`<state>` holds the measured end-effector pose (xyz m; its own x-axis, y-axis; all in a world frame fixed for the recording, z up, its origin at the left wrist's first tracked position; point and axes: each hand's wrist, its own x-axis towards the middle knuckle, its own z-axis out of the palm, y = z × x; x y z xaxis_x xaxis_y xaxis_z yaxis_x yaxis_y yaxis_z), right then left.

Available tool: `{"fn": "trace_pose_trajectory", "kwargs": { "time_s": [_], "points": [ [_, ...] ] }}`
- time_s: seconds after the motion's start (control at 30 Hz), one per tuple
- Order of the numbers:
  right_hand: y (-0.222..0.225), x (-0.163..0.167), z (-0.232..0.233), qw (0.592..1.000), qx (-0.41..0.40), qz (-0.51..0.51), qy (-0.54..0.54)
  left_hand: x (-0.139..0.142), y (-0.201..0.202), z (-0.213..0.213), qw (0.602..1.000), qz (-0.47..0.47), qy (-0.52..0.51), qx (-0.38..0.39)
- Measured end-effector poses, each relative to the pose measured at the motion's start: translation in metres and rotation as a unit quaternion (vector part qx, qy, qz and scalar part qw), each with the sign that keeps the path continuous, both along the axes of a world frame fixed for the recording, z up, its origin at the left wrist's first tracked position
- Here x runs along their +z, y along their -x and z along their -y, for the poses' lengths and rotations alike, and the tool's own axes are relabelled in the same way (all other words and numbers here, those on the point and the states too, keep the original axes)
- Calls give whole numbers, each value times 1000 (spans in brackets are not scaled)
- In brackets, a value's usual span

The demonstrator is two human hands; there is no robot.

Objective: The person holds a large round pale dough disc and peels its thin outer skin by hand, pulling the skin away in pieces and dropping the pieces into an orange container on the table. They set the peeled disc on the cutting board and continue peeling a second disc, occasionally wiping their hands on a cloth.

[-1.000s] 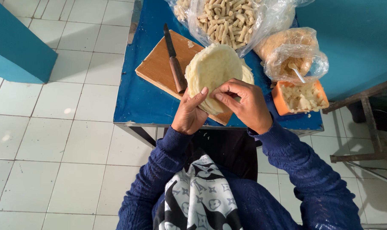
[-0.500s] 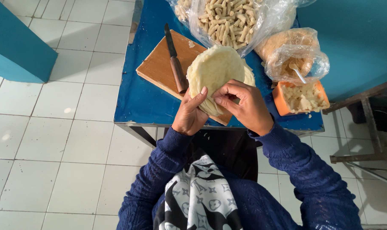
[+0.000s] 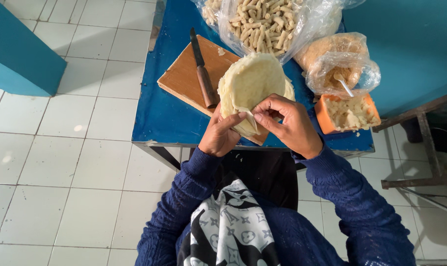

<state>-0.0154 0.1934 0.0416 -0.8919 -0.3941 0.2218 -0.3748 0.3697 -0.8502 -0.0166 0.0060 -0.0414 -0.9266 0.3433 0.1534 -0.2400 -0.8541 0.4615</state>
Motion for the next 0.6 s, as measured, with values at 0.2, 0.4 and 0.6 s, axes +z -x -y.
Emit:
{"fn": "trace_pose_trajectory", "kwargs": {
  "time_s": [0.2, 0.4, 0.6],
  "points": [
    [-1, 9, 12, 998, -3, -71, 2, -8, 0, -2, 1000, -17, 24, 5],
    [1, 9, 13, 999, -11, -44, -13, -14, 1, -1, 998, -39, 54, 5],
    [6, 0, 7, 999, -1, 48, 23, -16, 1, 1, 999, -28, 26, -20]
  ]
}}
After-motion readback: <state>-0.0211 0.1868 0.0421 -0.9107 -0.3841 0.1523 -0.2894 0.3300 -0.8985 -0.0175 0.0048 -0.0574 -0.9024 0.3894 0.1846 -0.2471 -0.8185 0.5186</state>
